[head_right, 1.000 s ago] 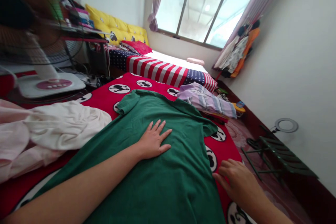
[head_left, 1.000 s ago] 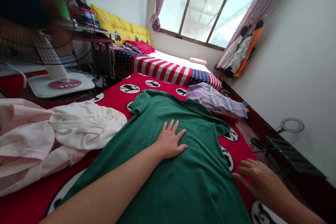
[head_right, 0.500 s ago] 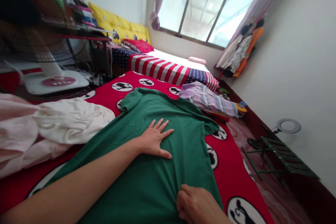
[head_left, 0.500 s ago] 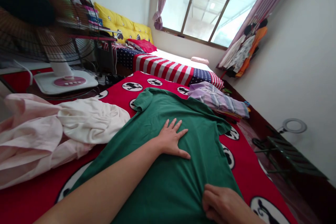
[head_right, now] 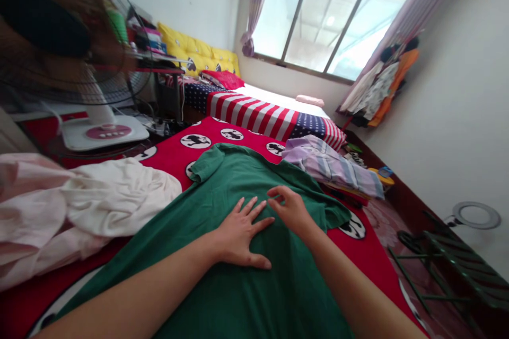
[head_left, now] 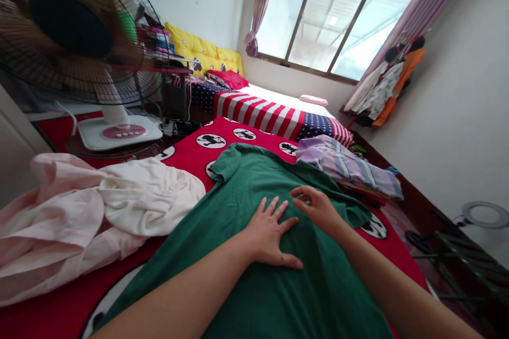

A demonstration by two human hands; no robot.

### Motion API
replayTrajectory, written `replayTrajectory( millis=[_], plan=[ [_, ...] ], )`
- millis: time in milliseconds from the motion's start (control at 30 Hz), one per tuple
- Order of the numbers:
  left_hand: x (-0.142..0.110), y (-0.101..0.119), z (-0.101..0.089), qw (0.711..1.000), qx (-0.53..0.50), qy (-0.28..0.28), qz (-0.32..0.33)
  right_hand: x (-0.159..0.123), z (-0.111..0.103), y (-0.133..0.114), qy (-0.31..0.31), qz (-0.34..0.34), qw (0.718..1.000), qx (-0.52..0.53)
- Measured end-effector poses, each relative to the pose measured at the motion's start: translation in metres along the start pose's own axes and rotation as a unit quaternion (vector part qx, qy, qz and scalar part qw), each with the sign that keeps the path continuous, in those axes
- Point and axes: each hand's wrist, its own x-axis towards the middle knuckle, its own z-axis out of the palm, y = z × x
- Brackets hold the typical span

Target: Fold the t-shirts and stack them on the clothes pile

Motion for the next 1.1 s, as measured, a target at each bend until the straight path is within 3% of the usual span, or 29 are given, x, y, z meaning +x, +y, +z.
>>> replayTrajectory(
  millis=[100, 233, 333, 467, 600, 767, 833, 933, 1100],
  plan=[
    [-0.002, 0.001, -0.002, 1.0, -0.015, 0.008, -0.004, 0.057, 0.01, 0.015, 0.053, 0.062, 0.997, -0.014],
    [-0.003, 0.0, -0.004, 0.999, -0.039, 0.005, -0.007, 0.116, 0.015, 0.031, 0.025, 0.101, 0.993, -0.052],
    [-0.003, 0.0, -0.005, 0.998, -0.055, 0.005, -0.007, 0.151, 0.014, 0.042, -0.013, 0.114, 0.988, -0.1],
    [-0.004, -0.001, -0.004, 0.998, -0.065, 0.012, -0.004, 0.177, 0.014, 0.056, 0.012, 0.093, 0.981, -0.17],
    [-0.004, -0.001, -0.003, 0.998, -0.068, 0.011, -0.005, 0.168, 0.027, 0.058, 0.034, 0.071, 0.975, -0.207],
    [-0.004, 0.0, -0.004, 0.999, -0.05, 0.007, -0.008, 0.107, 0.047, 0.045, 0.093, 0.011, 0.972, -0.218],
    [-0.003, 0.0, -0.004, 0.999, -0.043, 0.009, -0.007, 0.079, 0.053, 0.045, 0.08, -0.003, 0.971, -0.225],
    [0.0, 0.0, -0.003, 0.999, -0.036, 0.017, -0.011, 0.052, 0.056, 0.048, 0.028, 0.036, 0.967, -0.252],
    [0.008, -0.004, 0.001, 0.998, -0.034, 0.046, -0.039, 0.047, 0.057, 0.05, 0.002, 0.063, 0.953, -0.295]
  ],
)
